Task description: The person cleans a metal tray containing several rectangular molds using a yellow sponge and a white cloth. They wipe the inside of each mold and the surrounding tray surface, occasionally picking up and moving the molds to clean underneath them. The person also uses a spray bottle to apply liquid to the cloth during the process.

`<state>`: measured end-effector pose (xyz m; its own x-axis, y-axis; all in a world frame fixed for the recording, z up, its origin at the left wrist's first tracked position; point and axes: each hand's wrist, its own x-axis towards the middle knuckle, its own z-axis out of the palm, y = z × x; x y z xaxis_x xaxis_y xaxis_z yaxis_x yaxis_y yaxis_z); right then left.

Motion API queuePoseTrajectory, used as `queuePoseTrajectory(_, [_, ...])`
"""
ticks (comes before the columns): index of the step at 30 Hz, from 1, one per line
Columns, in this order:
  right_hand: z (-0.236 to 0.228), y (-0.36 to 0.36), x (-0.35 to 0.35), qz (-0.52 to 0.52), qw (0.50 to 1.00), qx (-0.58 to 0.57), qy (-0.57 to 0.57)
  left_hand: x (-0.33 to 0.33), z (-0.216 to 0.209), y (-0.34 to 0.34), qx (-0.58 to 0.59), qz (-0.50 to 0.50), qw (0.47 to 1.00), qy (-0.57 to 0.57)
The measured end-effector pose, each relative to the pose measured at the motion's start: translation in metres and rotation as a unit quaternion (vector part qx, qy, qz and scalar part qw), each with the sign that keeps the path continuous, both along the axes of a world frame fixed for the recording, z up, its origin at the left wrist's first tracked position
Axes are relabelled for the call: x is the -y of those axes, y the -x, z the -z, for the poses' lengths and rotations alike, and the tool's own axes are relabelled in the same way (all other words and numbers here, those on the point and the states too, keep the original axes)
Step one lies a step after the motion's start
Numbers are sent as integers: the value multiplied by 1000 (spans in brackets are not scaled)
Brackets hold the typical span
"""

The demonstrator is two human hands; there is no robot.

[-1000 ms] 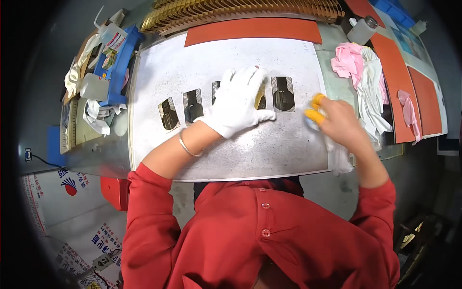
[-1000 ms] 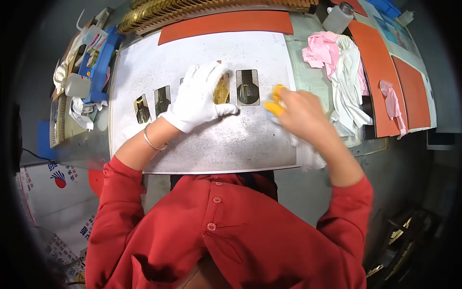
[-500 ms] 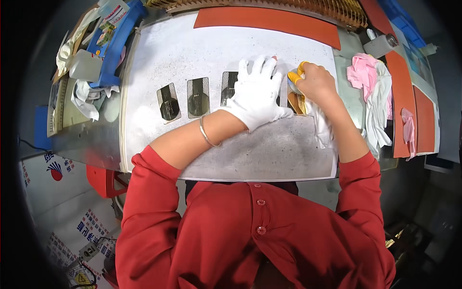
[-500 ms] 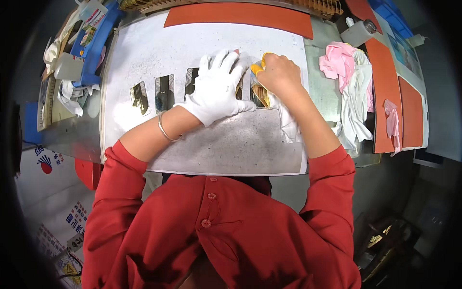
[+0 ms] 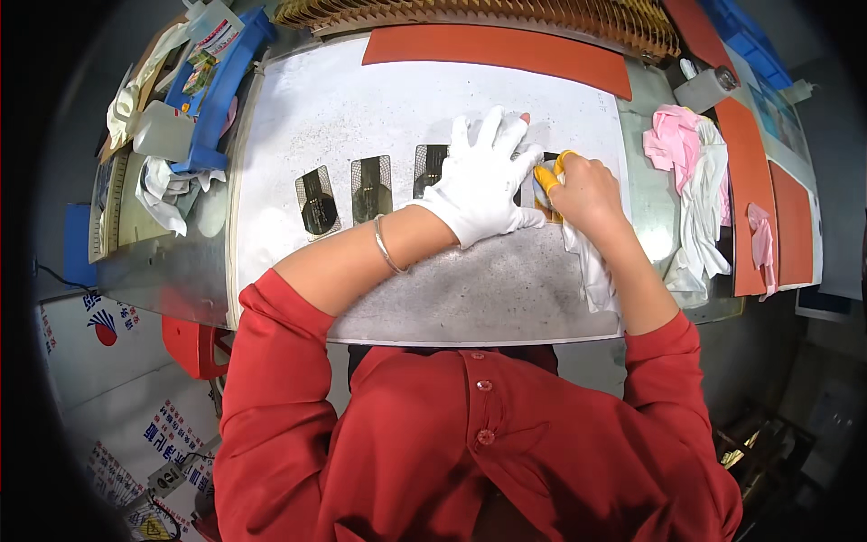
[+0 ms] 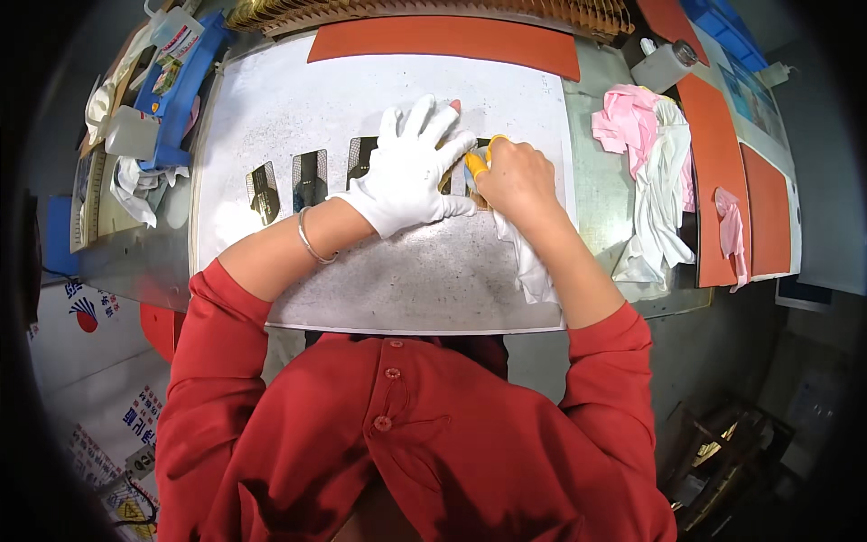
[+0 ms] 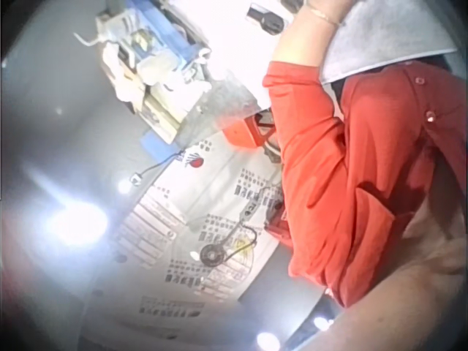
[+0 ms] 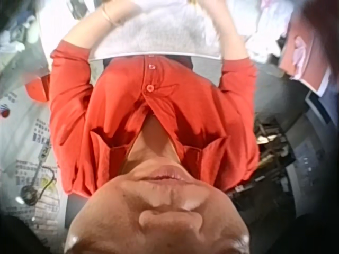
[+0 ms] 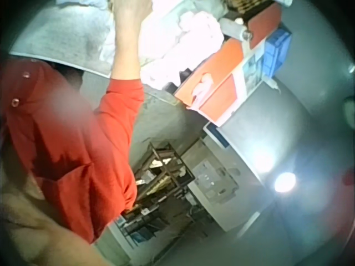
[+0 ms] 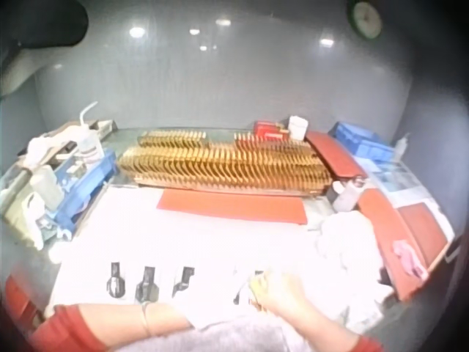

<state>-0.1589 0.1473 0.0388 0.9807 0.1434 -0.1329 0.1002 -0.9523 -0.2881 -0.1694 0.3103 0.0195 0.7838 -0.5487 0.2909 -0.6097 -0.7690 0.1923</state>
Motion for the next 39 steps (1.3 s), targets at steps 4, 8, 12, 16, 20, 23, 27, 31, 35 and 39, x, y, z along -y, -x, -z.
queuePoseTrajectory(4, [-1, 7, 1, 10, 1000, -16, -7, 0, -1, -3, 11, 26, 999, -34])
queuePoseTrajectory(8, [3, 17, 1, 4, 1000, 20, -4, 2, -8, -6, -33, 41, 996, -77])
queuePoseTrajectory(12, [3, 28, 2, -1, 999, 30, -15, 1, -7, -6, -30, 54, 996, -70])
queuePoseTrajectory(16, [4, 35, 2, -2, 999, 47, -19, 0, -13, -7, -35, 63, 995, -74])
queuePoseTrajectory(20, [4, 44, 2, 3, 999, 39, -18, 1, -13, -5, -59, 50, 994, -76])
queuePoseTrajectory(23, [4, 51, 4, 3, 999, 36, -20, 3, -16, -6, -78, 51, 992, -88])
queuePoseTrajectory(27, [2, 59, 4, -10, 999, 34, -19, 2, -19, -6, -65, 47, 990, -115])
queuePoseTrajectory(31, [-2, 62, 10, -45, 999, 3, -8, -7, -29, -10, -99, 73, 987, -101])
queuePoseTrajectory(35, [-23, 56, 2, -58, 997, 38, -19, -34, -38, -8, -99, -9, 991, -88])
queuePoseTrajectory(39, [-31, 23, -26, -45, 998, 43, -29, -57, -23, 4, -67, -30, 993, -97])
